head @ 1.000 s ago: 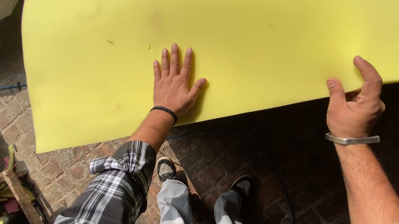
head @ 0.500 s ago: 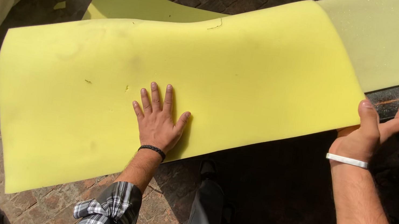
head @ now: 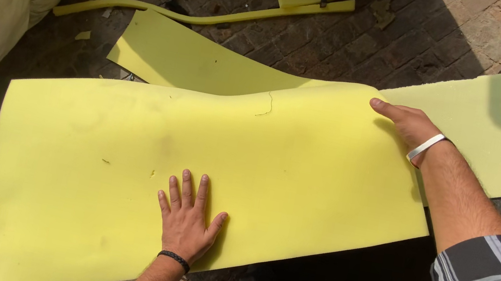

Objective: The person uses a pneumatic spray gun to apply adhesive to a long foam strip on a workbench, then places and smooths a large yellow foam sheet over the strip. They adjust the foam edges and handle additional foam pieces and tools on the bench.

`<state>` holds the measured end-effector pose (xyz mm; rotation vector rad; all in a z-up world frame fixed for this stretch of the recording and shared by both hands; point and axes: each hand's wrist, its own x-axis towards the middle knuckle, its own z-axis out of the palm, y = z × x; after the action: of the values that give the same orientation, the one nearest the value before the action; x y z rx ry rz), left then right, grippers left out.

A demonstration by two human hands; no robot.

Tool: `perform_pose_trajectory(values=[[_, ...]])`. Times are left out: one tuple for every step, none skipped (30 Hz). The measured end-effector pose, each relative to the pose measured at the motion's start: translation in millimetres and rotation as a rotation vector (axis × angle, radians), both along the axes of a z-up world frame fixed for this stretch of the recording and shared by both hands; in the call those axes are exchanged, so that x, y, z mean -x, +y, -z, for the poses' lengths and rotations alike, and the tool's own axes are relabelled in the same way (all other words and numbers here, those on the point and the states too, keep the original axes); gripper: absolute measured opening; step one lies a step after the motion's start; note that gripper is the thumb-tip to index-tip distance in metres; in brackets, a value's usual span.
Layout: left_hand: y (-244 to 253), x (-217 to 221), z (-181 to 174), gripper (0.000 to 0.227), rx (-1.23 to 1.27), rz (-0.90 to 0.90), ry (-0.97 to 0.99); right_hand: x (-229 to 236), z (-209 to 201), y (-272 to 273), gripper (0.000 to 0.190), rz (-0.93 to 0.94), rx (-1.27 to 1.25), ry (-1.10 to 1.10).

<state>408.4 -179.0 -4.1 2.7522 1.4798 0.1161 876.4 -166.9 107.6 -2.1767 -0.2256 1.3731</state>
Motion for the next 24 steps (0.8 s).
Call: perform_pose_trajectory(values=[[3.0,-0.2,-1.0,0.090,-0.019,0.004,-0.010,0.0,-0.1,6.4,0.058,-0.074,-0.085,-0.083],[7.9,-0.9,-3.8,0.089,0.040,-0.035,0.005,0.9,-0.2,4.7,0.055,-0.144,-0.165,-0.166],[17.1,-2.7,-6.9,0.087,0.098,-0.074,0.020,1.5,0.1,0.9,0.052,-0.214,-0.246,-0.249],[29.2,-7.1,-9.0,0.086,0.152,-0.111,0.031,1.1,1.0,-7.2,0.051,-0.269,-0.339,-0.373],[45.7,-13.5,-10.1,0.086,0.163,-0.155,-0.023,1.3,2.4,-16.1,0.051,-0.325,-0.433,-0.497],[64.5,-21.8,-10.1,0.085,0.174,-0.205,-0.074,2.6,3.5,-25.4,0.051,-0.386,-0.528,-0.617],[85.6,-34.4,-8.1,0.086,0.179,-0.229,-0.078,3.8,4.4,-33.9,0.053,-0.392,-0.533,-0.627],[104.9,-50.7,-5.0,0.087,0.187,-0.256,-0.081,4.2,5.5,-41.1,0.055,-0.401,-0.537,-0.635],[117.6,-67.9,-1.4,0.087,0.176,-0.278,0.025,3.9,5.6,-45.6,0.057,-0.410,-0.540,-0.643],[126.4,-85.6,1.1,0.088,0.170,-0.298,0.133,3.4,4.7,-43.3,0.058,-0.395,-0.523,-0.618],[133.2,-105.8,3.8,0.089,0.160,-0.263,0.107,2.0,3.9,-38.6,0.059,-0.380,-0.506,-0.594],[128.6,-124.9,6.8,0.089,0.162,-0.227,0.090,1.7,5.7,-39.2,0.060,-0.365,-0.477,-0.561],[122.6,-144.5,9.0,0.088,0.167,-0.200,0.076,0.5,8.9,-38.5,0.059,-0.357,-0.439,-0.523],[108.4,-159.4,10.2,0.086,0.184,-0.180,0.064,0.4,12.5,-43.3,0.057,-0.355,-0.391,-0.481],[91.8,-170.0,9.0,0.085,0.188,-0.166,0.060,0.6,16.9,-48.7,0.056,-0.354,-0.342,-0.439],[83.8,-183.3,6.9,0.084,0.174,-0.151,0.046,-2.0,21.5,-51.8,0.056,-0.355,-0.310,-0.424],[71.8,-191.5,3.0,0.083,0.159,-0.136,0.032,-5.1,25.3,-55.2,0.057,-0.356,-0.278,-0.408],[75.6,-200.5,-2.9,0.083,0.174,-0.157,0.057,-12.3,27.9,-46.1,0.059,-0.350,-0.277,-0.413],[83.0,-206.9,-9.4,0.083,0.189,-0.179,0.081,-19.7,29.6,-39.2,0.063,-0.373,-0.263,-0.393],[81.6,-210.2,-12.6,0.084,0.218,-0.198,0.111,-25.2,31.5,-46.2,0.068,-0.395,-0.235,-0.369],[82.4,-212.6,-13.3,0.083,0.198,-0.207,0.101,-30.1,33.7,-57.3,0.073,-0.417,-0.206,-0.344],[73.1,-209.2,-11.7,0.082,0.206,-0.219,0.104,-31.3,36.0,-76.9,0.076,-0.455,-0.176,-0.333],[63.0,-207.0,-7.9,0.081,0.215,-0.231,0.106,-31.8,37.5,-99.0,0.078,-0.493,-0.147,-0.322],[62.0,-206.5,-4.0,0.080,0.219,-0.248,0.098,-33.6,39.9,-108.7,0.081,-0.533,-0.137,-0.313]])
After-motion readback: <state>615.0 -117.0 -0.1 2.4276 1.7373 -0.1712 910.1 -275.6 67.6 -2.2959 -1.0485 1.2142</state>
